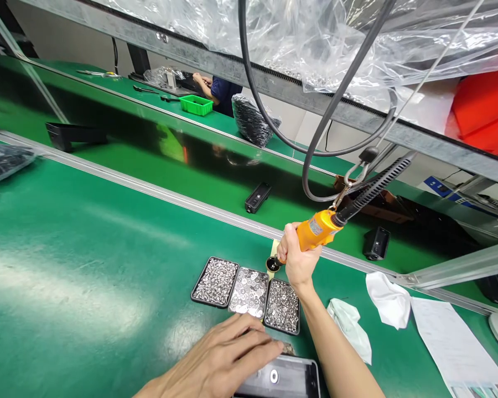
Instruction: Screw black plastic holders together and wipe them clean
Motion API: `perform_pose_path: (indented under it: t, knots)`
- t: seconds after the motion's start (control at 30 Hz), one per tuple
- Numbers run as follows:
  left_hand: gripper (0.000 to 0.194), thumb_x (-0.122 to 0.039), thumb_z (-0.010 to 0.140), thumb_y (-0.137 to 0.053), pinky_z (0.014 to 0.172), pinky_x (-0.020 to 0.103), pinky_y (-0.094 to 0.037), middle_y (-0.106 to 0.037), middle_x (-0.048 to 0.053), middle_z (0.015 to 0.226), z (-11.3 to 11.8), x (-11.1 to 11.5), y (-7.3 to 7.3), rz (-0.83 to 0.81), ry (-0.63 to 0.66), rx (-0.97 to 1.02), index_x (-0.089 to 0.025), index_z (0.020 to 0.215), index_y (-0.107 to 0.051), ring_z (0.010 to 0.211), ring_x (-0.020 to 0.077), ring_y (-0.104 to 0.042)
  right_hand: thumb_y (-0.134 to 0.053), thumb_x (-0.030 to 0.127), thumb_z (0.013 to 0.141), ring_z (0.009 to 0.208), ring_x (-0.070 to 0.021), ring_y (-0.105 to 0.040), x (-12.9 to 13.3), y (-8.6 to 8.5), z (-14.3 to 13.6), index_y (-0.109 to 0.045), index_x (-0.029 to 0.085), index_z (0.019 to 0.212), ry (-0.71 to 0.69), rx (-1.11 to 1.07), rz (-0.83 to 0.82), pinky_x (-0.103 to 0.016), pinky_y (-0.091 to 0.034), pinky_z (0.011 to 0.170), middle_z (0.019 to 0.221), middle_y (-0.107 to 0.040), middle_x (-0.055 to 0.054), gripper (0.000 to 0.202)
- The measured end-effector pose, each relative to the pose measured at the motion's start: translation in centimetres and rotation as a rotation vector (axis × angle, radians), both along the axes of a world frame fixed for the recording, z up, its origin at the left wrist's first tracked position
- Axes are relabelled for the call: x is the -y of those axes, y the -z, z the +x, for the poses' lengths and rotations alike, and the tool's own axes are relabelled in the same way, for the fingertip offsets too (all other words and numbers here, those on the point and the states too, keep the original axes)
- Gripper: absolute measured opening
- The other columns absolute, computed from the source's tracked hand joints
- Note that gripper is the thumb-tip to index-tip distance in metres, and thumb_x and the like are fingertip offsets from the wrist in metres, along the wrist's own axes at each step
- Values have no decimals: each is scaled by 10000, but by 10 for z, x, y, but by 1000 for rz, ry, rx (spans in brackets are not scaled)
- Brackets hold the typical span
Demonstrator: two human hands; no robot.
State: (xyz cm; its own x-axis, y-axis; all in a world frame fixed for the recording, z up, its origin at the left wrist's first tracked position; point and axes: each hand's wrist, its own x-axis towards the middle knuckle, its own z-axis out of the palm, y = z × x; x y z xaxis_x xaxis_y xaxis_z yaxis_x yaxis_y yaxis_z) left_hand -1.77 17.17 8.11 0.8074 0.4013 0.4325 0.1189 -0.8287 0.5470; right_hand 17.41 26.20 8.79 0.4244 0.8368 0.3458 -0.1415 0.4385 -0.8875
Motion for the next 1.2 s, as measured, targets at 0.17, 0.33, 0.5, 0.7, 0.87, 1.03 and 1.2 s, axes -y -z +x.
perform_pose_path:
  t: [0.17,0.33,0.5,0.7,0.87,1.03,1.2]
  knots:
    - [591,-163,847,-672,940,398,-587,-718,75,1170,-1,2,-4,7,-25,-12,-221,1409,-501,1063,263,-634,-752,427,874,363,-40,-339,1,-6,-2,-509,213,876,-4,-21,-1,-172,-343,344,515,-388,124,324]
    - [596,-158,835,-675,927,402,-592,-717,77,1154,-1,1,-2,17,-23,-24,-211,1405,-511,1046,264,-635,-751,423,876,356,-40,-342,1,-7,-5,-518,211,868,-21,-17,-9,-172,-352,341,505,-394,124,315]
    - [593,-111,816,-667,915,395,-597,-715,71,1153,-2,1,-2,29,-19,-40,-200,1384,-520,1042,261,-635,-749,418,876,348,-44,-357,2,-7,-7,-513,213,862,-37,-6,-13,-178,-358,343,503,-415,121,313]
    - [561,-170,855,-674,925,394,-587,-712,83,1146,0,1,-1,14,-27,-10,-198,1391,-512,1049,260,-628,-736,413,890,345,-45,-339,2,-8,-6,-509,210,846,-40,-3,-10,-177,-342,335,480,-405,123,308]
    - [616,-345,877,-764,969,427,-563,-686,96,1184,0,1,2,-25,7,-17,-185,1405,-491,1083,280,-602,-735,394,895,352,-43,-351,3,-11,-2,-518,203,846,-26,-5,7,-175,-346,343,488,-410,119,293]
    - [729,-500,863,-775,923,451,-575,-666,117,1203,0,1,9,-10,13,1,-180,1420,-433,1084,294,-593,-717,379,912,361,-50,-354,19,-34,2,-523,213,885,10,-11,49,-180,-353,350,494,-407,123,257]
    - [769,-590,861,-738,910,486,-556,-654,127,1186,-1,3,15,-56,30,5,-170,1418,-415,1089,305,-570,-685,339,934,365,-57,-329,63,-76,4,-519,220,897,13,-6,54,-185,-349,351,495,-391,123,207]
